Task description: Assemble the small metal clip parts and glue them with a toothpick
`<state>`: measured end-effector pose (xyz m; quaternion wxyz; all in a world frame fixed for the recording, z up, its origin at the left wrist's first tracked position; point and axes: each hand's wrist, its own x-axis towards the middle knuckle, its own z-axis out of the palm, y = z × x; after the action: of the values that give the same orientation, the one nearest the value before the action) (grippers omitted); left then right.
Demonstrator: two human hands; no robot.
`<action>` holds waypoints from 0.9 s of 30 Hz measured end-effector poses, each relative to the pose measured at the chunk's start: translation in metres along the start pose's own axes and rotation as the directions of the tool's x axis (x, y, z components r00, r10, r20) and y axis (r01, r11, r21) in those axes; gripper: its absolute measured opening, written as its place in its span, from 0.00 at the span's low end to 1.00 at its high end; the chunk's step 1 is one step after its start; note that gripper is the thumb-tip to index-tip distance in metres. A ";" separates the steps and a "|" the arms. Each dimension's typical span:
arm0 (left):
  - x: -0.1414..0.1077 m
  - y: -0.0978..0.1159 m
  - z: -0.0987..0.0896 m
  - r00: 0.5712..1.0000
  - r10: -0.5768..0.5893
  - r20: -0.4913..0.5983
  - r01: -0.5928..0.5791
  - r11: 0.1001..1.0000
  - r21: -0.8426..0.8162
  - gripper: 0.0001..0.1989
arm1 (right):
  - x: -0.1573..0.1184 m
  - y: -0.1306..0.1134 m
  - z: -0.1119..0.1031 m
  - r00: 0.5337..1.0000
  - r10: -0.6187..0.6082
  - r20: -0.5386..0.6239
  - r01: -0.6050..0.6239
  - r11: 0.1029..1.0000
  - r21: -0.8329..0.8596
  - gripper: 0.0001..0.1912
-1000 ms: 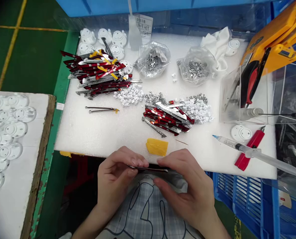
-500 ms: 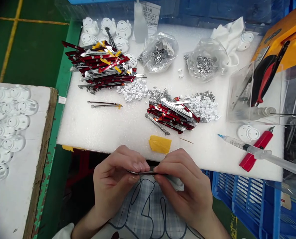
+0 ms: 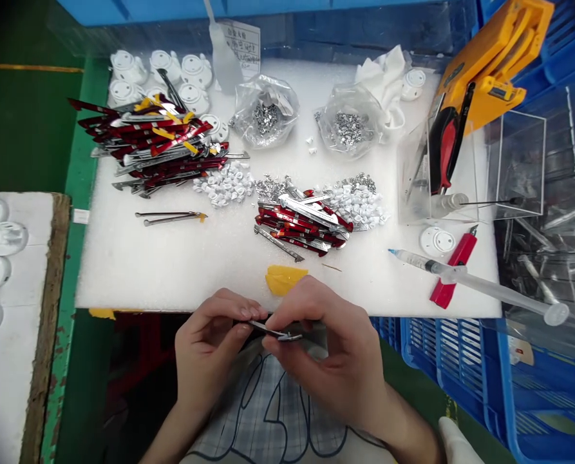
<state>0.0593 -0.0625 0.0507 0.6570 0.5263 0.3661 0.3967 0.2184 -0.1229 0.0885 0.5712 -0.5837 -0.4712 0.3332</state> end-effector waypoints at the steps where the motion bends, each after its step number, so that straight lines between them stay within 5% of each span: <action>1: -0.001 -0.001 0.000 1.000 -0.002 0.013 0.002 1.000 0.012 0.04 | 0.001 0.000 0.001 1.000 -0.016 0.001 0.016 1.000 -0.006 0.09; 20: -0.001 -0.001 -0.001 0.999 -0.030 0.034 0.028 0.998 0.063 0.06 | 0.003 0.002 0.002 0.995 -0.095 0.031 0.095 0.995 -0.001 0.12; 27: -0.002 0.000 -0.003 0.998 0.015 0.064 -0.023 0.993 0.119 0.06 | 0.009 0.008 0.009 0.995 -0.099 0.033 0.102 0.991 -0.092 0.06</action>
<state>0.0556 -0.0630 0.0500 0.6317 0.5805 0.3631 0.3634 0.2146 -0.1108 0.0805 0.5527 -0.5805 -0.5230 0.2899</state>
